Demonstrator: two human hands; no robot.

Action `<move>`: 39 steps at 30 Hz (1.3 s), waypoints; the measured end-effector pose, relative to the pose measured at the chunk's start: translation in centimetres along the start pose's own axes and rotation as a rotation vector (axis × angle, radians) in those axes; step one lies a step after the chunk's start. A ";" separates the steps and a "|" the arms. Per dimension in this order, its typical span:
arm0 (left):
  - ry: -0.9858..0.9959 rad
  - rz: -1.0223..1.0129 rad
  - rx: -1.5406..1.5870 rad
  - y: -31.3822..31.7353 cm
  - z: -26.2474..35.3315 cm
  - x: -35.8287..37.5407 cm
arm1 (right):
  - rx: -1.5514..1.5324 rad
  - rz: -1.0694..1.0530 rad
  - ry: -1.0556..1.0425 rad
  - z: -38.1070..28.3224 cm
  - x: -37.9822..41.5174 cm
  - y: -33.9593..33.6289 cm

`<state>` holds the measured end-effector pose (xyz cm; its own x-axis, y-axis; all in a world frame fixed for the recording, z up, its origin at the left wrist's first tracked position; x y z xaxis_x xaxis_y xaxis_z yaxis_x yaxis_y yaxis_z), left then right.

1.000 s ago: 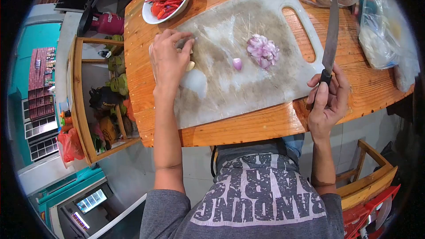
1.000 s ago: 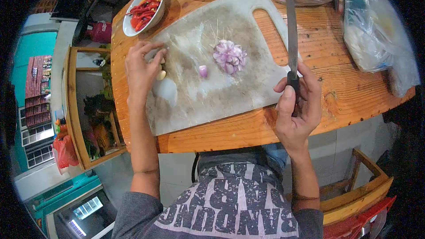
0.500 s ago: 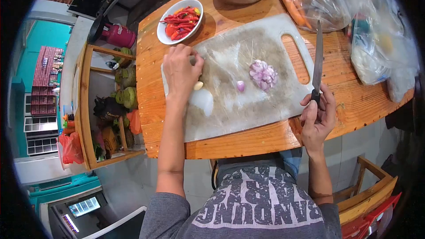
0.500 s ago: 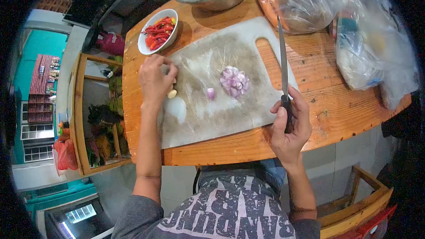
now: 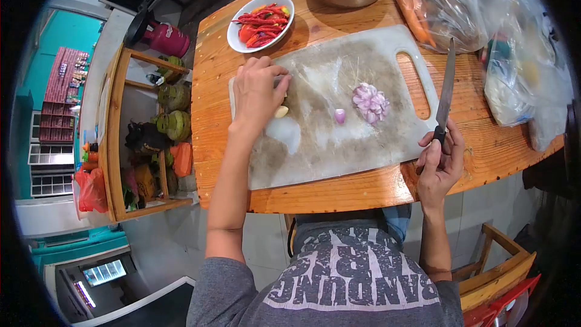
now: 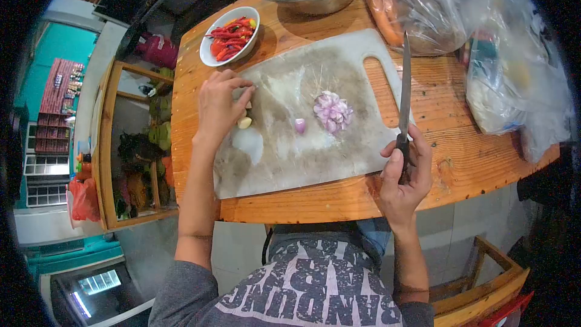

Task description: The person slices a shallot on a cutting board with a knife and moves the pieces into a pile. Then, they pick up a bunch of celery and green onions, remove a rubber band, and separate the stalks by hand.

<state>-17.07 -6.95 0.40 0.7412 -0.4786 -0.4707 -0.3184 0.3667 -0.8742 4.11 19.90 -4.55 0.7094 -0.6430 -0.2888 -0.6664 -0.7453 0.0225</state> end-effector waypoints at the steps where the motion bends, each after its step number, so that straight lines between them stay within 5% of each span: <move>1: -0.004 -0.022 -0.019 0.5 0.1 -0.2 | 0.001 0.003 -0.004 0.0 0.0 0.1; 10: 0.109 -0.036 -0.129 1.1 0.7 -1.3 | 0.005 -0.014 -0.038 0.0 -0.3 0.2; 22: -0.118 -0.070 0.051 1.2 -1.6 -1.1 | 0.010 -0.012 -0.024 -0.2 -0.4 0.2; 39: 0.068 -0.056 0.010 1.9 -0.4 -2.6 | 0.003 -0.011 -0.015 -0.3 -0.4 0.2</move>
<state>-19.87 -5.38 -0.05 0.7161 -0.5511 -0.4285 -0.2717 0.3453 -0.8983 3.74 19.93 -4.13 0.7133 -0.6316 -0.3038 -0.6589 -0.7521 0.0163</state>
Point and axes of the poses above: each hand's wrist, its own x-axis away from the middle knuckle, its own y-axis out of the palm, z = x × y, the point moved 3 cm from there along -x, towards the middle knuckle, and after that the axes turned 7 degrees about z, right-handed, at the moved point
